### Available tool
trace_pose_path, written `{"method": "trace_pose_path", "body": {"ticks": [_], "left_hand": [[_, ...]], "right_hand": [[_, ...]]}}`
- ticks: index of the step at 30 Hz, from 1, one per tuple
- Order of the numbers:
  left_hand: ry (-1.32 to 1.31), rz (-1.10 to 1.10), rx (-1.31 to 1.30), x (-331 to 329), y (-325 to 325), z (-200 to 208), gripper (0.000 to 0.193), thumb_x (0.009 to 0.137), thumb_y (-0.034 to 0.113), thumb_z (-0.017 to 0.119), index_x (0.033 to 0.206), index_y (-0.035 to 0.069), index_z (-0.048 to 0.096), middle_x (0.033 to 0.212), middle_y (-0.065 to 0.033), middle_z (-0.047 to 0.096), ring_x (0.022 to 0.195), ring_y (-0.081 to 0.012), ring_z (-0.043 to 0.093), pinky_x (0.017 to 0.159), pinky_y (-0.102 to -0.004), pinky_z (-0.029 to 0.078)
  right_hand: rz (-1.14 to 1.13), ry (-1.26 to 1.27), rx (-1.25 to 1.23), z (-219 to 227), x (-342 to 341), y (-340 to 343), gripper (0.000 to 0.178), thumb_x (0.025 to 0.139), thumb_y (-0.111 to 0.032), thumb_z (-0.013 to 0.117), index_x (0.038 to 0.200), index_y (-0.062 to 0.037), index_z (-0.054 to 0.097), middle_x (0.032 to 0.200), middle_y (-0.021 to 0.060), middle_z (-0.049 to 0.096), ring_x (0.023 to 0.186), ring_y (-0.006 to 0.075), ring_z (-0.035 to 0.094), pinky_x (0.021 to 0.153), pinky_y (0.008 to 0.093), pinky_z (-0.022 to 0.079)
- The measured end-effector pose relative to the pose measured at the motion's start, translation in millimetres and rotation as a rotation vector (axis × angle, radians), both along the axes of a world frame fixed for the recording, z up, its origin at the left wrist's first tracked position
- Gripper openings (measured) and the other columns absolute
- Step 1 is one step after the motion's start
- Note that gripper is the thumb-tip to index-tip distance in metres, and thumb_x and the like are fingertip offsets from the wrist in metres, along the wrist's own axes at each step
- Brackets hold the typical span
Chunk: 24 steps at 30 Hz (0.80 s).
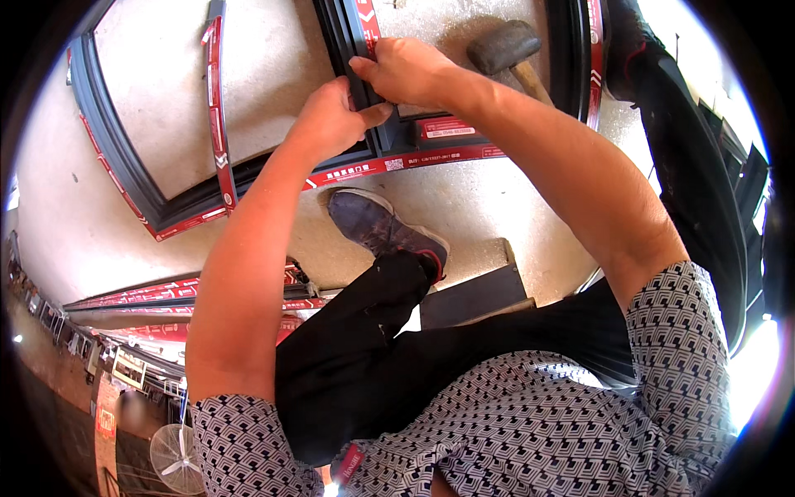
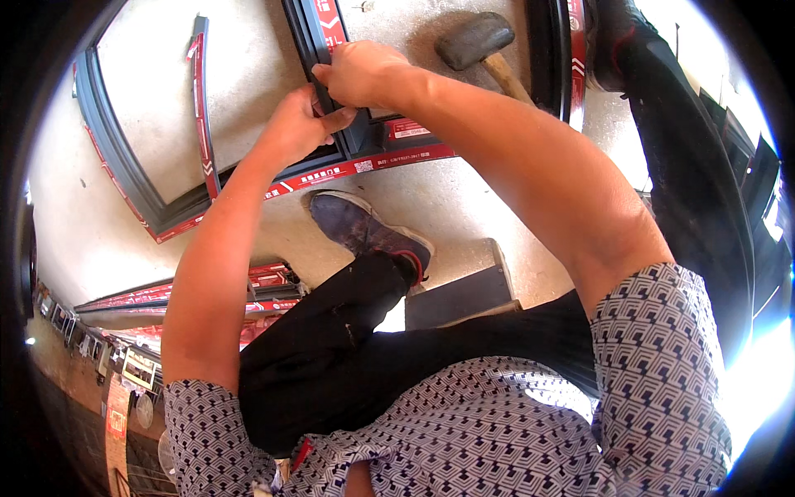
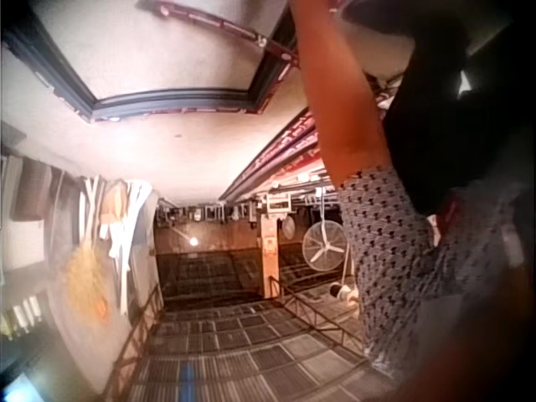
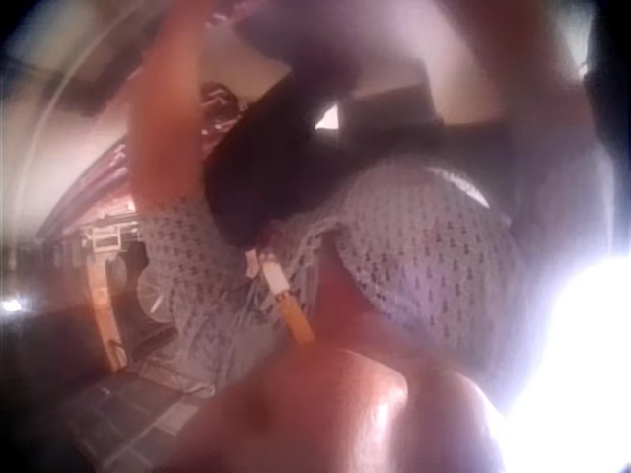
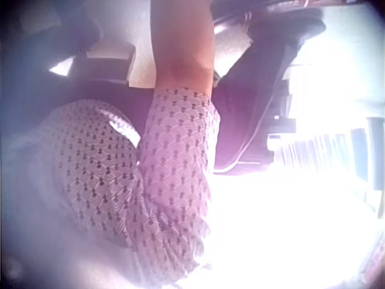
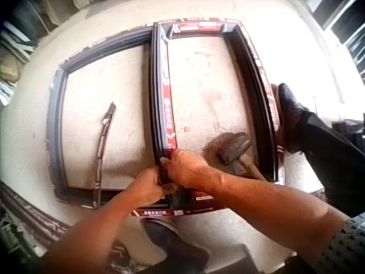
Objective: The person assembles a window frame on the floor by fitting profile pieces together. They use a rubber mallet to tap joints into place, measure a profile with a tape measure, and insert a rubber seal into the frame.
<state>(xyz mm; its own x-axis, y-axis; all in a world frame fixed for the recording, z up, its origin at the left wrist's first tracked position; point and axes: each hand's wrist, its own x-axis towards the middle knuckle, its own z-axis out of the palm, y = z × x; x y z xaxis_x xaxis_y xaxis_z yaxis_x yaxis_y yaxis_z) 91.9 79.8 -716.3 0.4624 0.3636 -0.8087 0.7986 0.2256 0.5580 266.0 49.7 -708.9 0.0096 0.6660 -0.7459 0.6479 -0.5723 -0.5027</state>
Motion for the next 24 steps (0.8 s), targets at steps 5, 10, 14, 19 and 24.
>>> {"method": "trace_pose_path", "body": {"ticks": [5,10,14,19,24], "left_hand": [[0.036,-0.021,-0.016,6.7,3.0,10.8,0.038,0.091,0.024,0.084,0.116,0.000,0.067,0.096,-0.0091,0.075,0.082,-0.0176,0.070,0.076,-0.0365,0.056],[-0.016,-0.011,0.011,4.8,2.4,9.3,0.036,0.091,0.022,0.083,0.115,0.000,0.067,0.096,-0.0082,0.075,0.080,-0.0165,0.070,0.072,-0.0362,0.057],[-0.018,0.012,-0.021,3.8,1.4,4.4,0.041,0.093,0.027,0.085,0.110,-0.002,0.062,0.090,-0.0053,0.066,0.073,-0.0144,0.064,0.067,-0.0320,0.058],[0.005,-0.018,-0.062,7.1,4.9,10.7,0.042,0.094,0.027,0.084,0.113,-0.003,0.062,0.091,-0.0054,0.066,0.074,-0.0153,0.065,0.069,-0.0326,0.060],[0.005,-0.069,-0.066,7.8,7.2,13.5,0.041,0.096,0.029,0.080,0.115,-0.002,0.062,0.095,-0.0058,0.067,0.082,-0.0158,0.067,0.071,-0.0334,0.061]], "right_hand": [[0.099,-0.084,0.116,-11.7,-4.8,1.7,0.058,0.106,-0.048,0.051,0.098,0.0037,0.076,0.097,0.0282,0.075,0.098,0.0460,0.073,0.090,0.0512,0.057],[0.104,-0.037,0.048,-8.8,-1.7,5.7,0.048,0.103,-0.042,0.055,0.105,0.0007,0.077,0.107,0.0250,0.075,0.105,0.0416,0.073,0.092,0.0470,0.058],[0.121,-0.065,0.045,-12.9,-1.7,4.5,0.049,0.104,-0.043,0.055,0.111,-0.0001,0.077,0.111,0.0240,0.076,0.109,0.0400,0.073,0.094,0.0463,0.058],[0.048,-0.016,-0.005,-6.7,1.7,4.3,0.054,0.103,-0.050,0.057,0.113,-0.0003,0.076,0.112,0.0251,0.075,0.109,0.0404,0.073,0.095,0.0467,0.057],[-0.016,0.072,-0.006,-15.3,7.6,0.3,0.058,0.100,-0.055,0.062,0.104,0.0013,0.077,0.100,0.0232,0.077,0.100,0.0396,0.075,0.089,0.0457,0.059]]}}
